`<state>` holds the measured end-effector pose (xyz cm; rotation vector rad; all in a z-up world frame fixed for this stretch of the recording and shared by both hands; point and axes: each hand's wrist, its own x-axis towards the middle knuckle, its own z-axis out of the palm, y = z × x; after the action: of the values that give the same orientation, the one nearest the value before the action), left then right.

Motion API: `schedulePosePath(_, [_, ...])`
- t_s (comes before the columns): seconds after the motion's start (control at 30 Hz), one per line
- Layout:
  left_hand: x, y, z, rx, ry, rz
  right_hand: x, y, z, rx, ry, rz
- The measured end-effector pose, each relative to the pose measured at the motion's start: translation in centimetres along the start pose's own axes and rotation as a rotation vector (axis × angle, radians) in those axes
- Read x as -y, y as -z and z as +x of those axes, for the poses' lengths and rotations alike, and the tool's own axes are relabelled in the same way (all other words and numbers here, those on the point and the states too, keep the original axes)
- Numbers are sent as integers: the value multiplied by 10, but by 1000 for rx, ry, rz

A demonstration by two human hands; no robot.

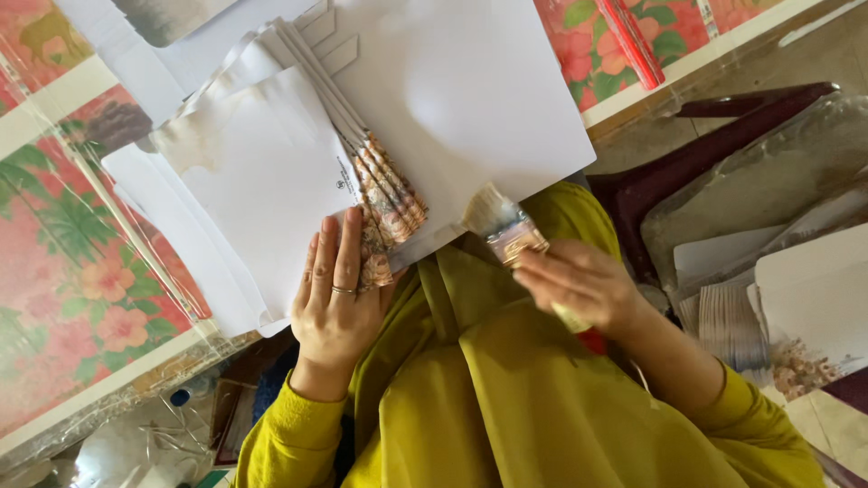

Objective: The person applies glue to the edges of a white paper sheet using a brush, then presses the glued edges to adhere them. The person repeats this process on multiple sheets, occasionally dipping the brush into a bowl of glue.

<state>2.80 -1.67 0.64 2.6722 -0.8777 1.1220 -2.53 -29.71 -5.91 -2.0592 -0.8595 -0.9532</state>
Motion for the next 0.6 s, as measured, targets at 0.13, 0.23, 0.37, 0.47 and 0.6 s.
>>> schedulePosePath(0.13, [-1,3,2,46,10,0,-34,26,-31,34,-101,23])
schedulePosePath(0.23, [-1,4,4,43,4,-10,-19,43,-43,-11,-153,-8])
schedulePosePath(0.37, [-1,0,4,33,-21,11,32,-19,30,-412,-71,155])
schedulePosePath(0.47, [-5,5,7,58,17,-12,-2,-17,4,-44,50,102])
schedulePosePath(0.6, [-3,5,1,85,16,-42,-30,23,-27,-33,-54,86])
